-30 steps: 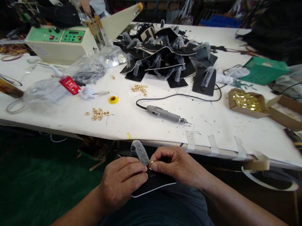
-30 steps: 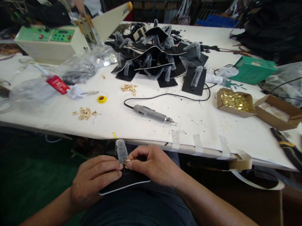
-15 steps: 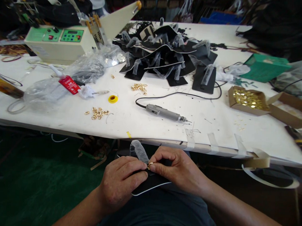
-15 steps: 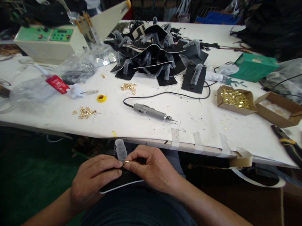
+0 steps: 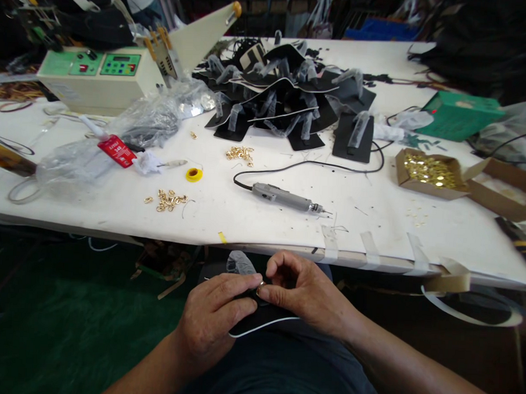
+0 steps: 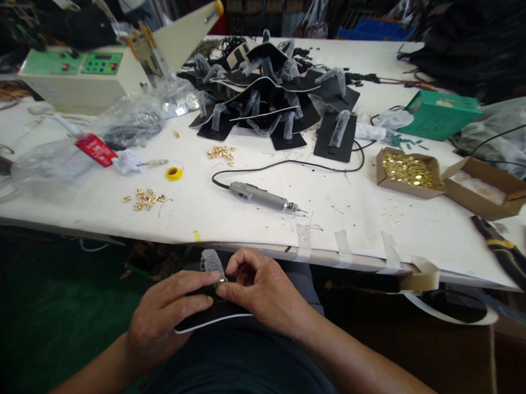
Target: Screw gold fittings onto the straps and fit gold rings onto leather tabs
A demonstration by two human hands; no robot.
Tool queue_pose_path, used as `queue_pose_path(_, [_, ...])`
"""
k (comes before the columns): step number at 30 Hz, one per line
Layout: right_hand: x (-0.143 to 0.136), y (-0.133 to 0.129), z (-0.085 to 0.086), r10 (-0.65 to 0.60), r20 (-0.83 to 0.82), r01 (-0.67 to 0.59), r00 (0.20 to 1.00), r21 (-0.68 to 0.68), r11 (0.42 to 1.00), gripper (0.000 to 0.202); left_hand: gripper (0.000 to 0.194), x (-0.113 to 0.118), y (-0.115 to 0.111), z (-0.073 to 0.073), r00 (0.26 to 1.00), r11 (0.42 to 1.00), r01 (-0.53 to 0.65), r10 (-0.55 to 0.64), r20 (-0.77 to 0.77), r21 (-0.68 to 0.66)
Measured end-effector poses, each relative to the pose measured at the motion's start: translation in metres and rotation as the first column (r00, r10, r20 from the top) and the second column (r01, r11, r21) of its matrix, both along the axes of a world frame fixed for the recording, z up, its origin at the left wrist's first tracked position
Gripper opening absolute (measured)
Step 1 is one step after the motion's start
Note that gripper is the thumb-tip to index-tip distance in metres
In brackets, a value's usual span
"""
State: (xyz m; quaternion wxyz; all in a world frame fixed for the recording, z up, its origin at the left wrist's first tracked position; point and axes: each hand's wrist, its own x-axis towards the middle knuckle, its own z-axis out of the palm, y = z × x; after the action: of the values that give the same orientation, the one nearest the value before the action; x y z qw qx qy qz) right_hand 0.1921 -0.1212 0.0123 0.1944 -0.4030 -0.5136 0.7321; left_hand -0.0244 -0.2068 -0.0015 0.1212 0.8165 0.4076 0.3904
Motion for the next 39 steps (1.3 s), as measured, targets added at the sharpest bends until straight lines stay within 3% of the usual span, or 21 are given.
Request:
queue_pose_path(9, [0.004, 0.000, -0.001, 0.049, 0.059, -0.056, 0.997, 0.127, 0.990, 0.017, 0.027, 0.001, 0.007, 0.004, 0.999, 0.999, 0.031, -0.031, 0.013, -0.018])
queue_pose_path(16, [0.012, 0.005, 0.007, 0.118, 0.091, -0.138, 0.989, 0.267, 0.954, 0.016, 0.027, 0.002, 0.008, 0.007, 0.997, 1.000, 0.007, -0.006, 0.071, -0.022])
queue_pose_path(21, [0.024, 0.009, 0.014, 0.303, 0.061, -0.303, 0.951, 0.381, 0.874, 0.046, 0.025, 0.004, 0.007, 0.011, 0.995, 0.999, -0.012, 0.016, 0.097, -0.049])
queue_pose_path(23, [0.024, 0.005, 0.012, 0.286, 0.110, -0.304, 0.952, 0.455, 0.837, 0.048, 0.025, 0.005, 0.007, 0.013, 0.994, 0.999, -0.006, 0.011, 0.107, -0.051])
queue_pose_path(26, [0.021, -0.005, 0.005, 0.192, 0.159, -0.249, 0.969, 0.588, 0.770, 0.031, 0.026, 0.008, 0.007, 0.013, 0.994, 0.998, -0.006, 0.012, 0.112, -0.058])
queue_pose_path(32, [0.017, -0.017, -0.005, 0.136, 0.179, -0.224, 0.974, 0.745, 0.628, 0.039, 0.028, 0.011, -0.001, 0.008, 0.989, 0.995, -0.031, 0.044, 0.141, -0.094])
queue_pose_path(39, [0.013, -0.015, -0.015, 0.158, 0.220, -0.270, 0.963, 0.754, 0.599, 0.039, 0.028, 0.008, -0.007, -0.001, 0.986, 0.985, -0.049, 0.074, 0.147, -0.167])
